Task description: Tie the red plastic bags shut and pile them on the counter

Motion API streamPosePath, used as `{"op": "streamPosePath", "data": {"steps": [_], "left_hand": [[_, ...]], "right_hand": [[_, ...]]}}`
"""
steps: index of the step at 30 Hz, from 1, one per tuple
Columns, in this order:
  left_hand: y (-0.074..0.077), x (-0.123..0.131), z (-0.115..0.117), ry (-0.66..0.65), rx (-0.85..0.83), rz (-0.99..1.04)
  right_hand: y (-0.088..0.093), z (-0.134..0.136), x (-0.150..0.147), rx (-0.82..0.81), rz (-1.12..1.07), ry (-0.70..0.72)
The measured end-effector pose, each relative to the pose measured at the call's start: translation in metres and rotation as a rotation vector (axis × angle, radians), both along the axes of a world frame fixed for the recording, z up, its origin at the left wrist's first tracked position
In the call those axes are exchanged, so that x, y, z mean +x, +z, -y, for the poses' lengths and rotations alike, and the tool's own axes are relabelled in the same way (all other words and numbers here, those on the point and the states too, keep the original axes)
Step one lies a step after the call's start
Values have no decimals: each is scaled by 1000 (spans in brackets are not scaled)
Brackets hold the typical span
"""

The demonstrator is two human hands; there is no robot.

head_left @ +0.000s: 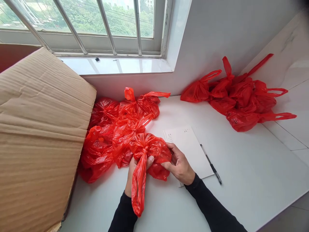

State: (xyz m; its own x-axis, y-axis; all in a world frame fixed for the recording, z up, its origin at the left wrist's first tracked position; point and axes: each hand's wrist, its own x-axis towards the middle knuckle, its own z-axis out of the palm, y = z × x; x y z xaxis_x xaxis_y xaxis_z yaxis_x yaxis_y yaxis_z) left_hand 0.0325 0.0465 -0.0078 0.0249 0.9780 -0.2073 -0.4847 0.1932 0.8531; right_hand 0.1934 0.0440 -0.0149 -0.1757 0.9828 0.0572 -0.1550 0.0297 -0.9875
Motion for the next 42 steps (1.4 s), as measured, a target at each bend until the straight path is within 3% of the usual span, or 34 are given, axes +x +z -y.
{"op": "streamPosePath", "data": {"steps": [3, 10, 14, 20, 26, 37, 42], "left_hand": [[-5, -5, 0, -73, -48, 22], [4, -2, -1, -47, -107, -23], [0, -4, 3, -49, -60, 33], [-7, -4, 4, -230, 50, 42], [-5, -2, -1, -127, 1, 29], [2, -2, 1, -104, -62, 116], [1, -2, -2, -99, -101, 114]], "right_hand": [[0, 0, 0, -3, 19, 1], [0, -1, -2, -53, -13, -19], [0, -3, -2, -75, -77, -106], [-1, -7, 1, -98, -90, -205], [4, -6, 1, -53, -85, -136], [7, -4, 2, -37, -76, -99], [9, -1, 1, -52, -108, -17]]}}
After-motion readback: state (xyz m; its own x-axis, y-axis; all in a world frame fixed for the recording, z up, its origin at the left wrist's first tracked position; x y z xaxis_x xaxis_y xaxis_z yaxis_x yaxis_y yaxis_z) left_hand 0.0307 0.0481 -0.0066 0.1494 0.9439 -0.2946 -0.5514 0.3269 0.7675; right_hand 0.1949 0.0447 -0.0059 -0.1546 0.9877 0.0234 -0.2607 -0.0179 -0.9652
